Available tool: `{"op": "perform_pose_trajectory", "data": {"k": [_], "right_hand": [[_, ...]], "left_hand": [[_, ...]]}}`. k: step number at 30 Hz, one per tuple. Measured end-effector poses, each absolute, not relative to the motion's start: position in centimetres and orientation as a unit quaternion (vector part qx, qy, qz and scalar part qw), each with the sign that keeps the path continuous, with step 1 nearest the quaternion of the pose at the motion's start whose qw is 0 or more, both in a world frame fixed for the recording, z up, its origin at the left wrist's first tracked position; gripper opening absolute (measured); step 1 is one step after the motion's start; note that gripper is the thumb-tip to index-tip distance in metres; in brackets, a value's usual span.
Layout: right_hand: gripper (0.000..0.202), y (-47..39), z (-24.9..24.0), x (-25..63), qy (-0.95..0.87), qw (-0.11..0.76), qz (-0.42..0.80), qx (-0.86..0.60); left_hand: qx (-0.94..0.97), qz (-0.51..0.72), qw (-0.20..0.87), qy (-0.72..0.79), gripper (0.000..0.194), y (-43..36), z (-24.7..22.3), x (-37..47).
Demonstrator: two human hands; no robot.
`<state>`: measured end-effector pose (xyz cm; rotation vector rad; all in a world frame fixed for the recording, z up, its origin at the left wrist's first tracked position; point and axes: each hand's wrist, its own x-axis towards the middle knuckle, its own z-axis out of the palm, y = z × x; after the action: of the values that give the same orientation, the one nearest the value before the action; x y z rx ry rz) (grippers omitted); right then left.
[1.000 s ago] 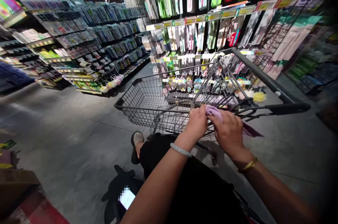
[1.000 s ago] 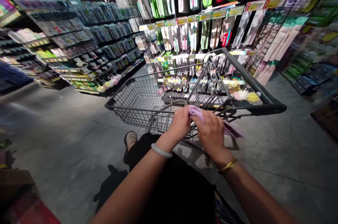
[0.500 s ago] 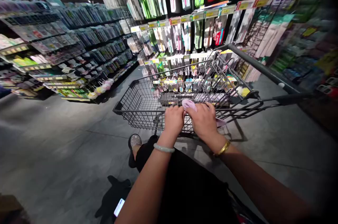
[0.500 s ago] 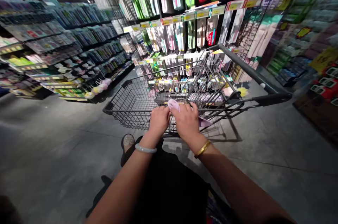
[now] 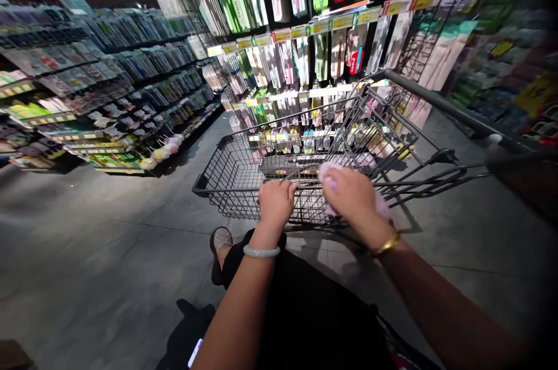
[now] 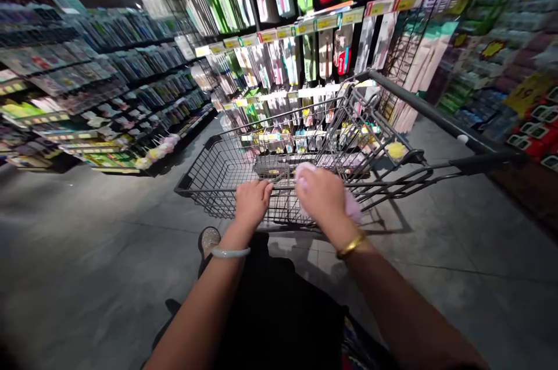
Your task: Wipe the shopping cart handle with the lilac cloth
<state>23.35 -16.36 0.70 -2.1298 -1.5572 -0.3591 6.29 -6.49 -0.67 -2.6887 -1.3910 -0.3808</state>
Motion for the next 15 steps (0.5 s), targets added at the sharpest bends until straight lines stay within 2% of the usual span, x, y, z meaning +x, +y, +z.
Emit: {"op": "perform_pose_trajectory", "data": {"k": [5,8,12,15], "right_hand": [[0.027,-15.5,0.5,22.0,-0.651,0.249,-0.106,-0.709],[0.028,-18.2,0.9,25.7,-0.584,0.222,-0.099,-0.775],[0.032,-19.6,2.1,26.9,-0.474,0.144,-0.099,-0.863],[0.035,-17.7,2.6,23.7,-0.533,0.145,-0.037,-0.833]], "left_hand": [[-0.902,-0.127,0.024,-0.412,0.036,-7.0,-0.8,6.3],[-0.909,-0.143,-0.008,-0.392,0.032,-7.3,-1.1,6.4],[-0.911,-0.162,-0.005,-0.38,0.029,-8.4,-1.5,7.5],[-0.92,-0.166,-0.001,-0.356,0.029,-9.5,-1.8,8.1]]}}
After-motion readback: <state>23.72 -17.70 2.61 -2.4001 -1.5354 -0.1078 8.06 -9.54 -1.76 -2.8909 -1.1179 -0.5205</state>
